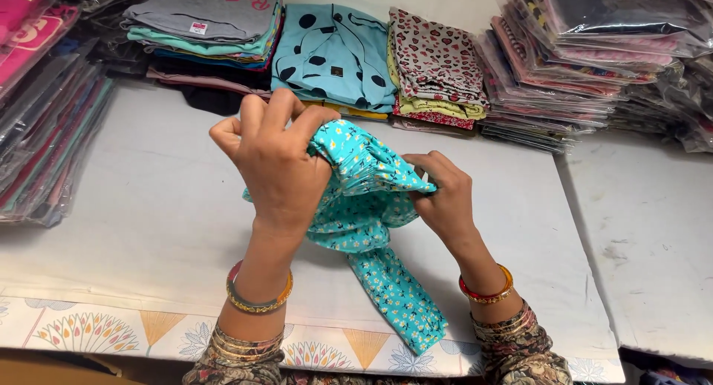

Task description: The person folds three different pairs of patterned pants on a white table. They first fold a yellow pair with small colorful prints, then a white pair with red hearts, and finally a teal pair with small white flowers. Each pair is folded neatly and stacked on top of the others.

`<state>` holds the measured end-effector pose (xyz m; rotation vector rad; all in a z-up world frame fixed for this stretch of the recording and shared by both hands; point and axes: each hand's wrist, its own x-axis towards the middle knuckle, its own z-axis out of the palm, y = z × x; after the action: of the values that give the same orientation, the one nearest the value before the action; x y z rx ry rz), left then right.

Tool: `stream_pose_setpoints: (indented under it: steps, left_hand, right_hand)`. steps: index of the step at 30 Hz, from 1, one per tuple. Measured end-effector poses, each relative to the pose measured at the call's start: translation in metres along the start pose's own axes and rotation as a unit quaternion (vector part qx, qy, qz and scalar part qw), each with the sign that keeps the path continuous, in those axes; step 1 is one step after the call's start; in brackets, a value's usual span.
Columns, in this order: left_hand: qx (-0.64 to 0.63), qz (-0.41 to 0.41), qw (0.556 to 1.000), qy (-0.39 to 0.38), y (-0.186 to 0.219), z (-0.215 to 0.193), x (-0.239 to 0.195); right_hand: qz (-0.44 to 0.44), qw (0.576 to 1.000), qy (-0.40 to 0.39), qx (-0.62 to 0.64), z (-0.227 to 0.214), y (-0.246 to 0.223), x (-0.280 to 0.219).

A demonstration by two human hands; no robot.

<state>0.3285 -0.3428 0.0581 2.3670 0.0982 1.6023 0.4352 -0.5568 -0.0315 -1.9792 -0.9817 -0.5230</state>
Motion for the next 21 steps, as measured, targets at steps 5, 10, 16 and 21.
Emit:
stream_pose_setpoints:
  steps: [5, 10, 16, 21]
  left_hand:
    - [-0.018, -0.086, 0.996, -0.026, -0.024, 0.003, -0.015]
    - [-0.430, -0.133, 0.893, 0.021, -0.033, -0.010, -0.015]
    - [-0.228, -0.179, 0.956, -0.049, -0.036, -0.037, -0.004]
    - [-0.087, -0.213, 0.963, -0.138, -0.053, -0.023, -0.004]
  right_hand:
    - [0.001, 0.988, 0.055, -0.145, 0.003, 0.021, 0.002]
    - [0.112, 0.983, 0.069, -0.126, 0.019, 0.070, 0.000]
    - [0.146, 0.967, 0.147, 0.149, 0.015, 0.130, -0.005]
    - [0.171, 0.821, 0.215, 0.501, -0.035, 0.056, 0.018]
